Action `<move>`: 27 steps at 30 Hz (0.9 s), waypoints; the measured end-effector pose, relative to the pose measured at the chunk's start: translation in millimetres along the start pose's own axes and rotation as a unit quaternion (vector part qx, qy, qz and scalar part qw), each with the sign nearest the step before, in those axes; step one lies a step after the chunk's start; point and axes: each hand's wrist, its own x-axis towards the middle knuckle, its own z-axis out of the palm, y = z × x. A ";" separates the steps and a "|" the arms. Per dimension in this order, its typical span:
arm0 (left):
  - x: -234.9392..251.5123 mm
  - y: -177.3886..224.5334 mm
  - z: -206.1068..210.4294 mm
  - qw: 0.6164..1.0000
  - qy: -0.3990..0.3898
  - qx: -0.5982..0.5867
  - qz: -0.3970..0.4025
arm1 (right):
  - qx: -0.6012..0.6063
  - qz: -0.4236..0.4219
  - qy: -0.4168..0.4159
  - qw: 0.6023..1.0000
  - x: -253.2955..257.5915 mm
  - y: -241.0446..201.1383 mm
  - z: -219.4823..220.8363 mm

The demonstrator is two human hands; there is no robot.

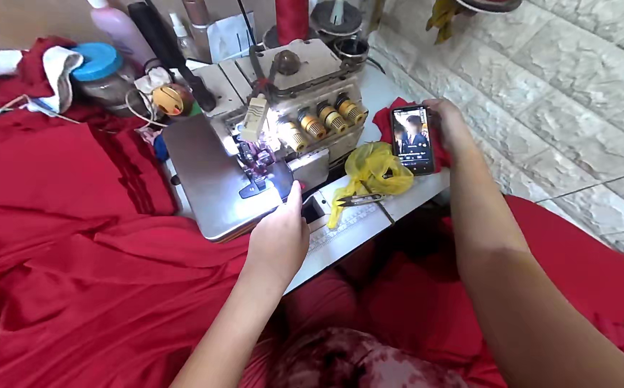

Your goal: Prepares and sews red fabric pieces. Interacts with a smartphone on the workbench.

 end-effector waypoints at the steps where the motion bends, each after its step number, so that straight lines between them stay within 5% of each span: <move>1: -0.1 -1.0 0.1 1.000 -0.001 0.000 0.000 | 0.000 -0.003 0.002 1.000 0.0 1.0 -0.2; 11: 9.4 3.0 6.4 0.998 0.034 0.035 0.034 | -0.004 0.001 0.014 1.000 0.8 2.6 -0.2; 14: 7.4 5.7 6.0 0.999 -0.012 0.030 0.029 | -0.027 -0.022 0.050 0.998 -10.6 -4.4 -2.4; 18: -29.4 -13.0 -3.8 0.991 -0.014 -0.065 0.112 | -0.056 -0.272 0.208 0.938 -54.3 -9.9 4.2; 20: -57.2 -30.3 -10.7 0.981 0.011 -0.100 0.168 | -0.008 -0.399 0.219 0.891 -93.5 -16.3 23.4; 23: -92.0 -47.6 -29.8 0.973 0.055 -0.089 0.205 | 0.033 -0.472 0.101 0.875 -168.5 -43.5 82.6; 25: -107.0 -50.0 -50.3 0.971 0.079 -0.061 0.219 | 0.060 -0.487 -0.076 0.868 -214.5 -62.3 131.5; 27: -119.1 -50.7 -74.1 0.969 0.098 -0.065 0.216 | 0.111 -0.488 -0.294 0.814 -246.0 -81.9 183.0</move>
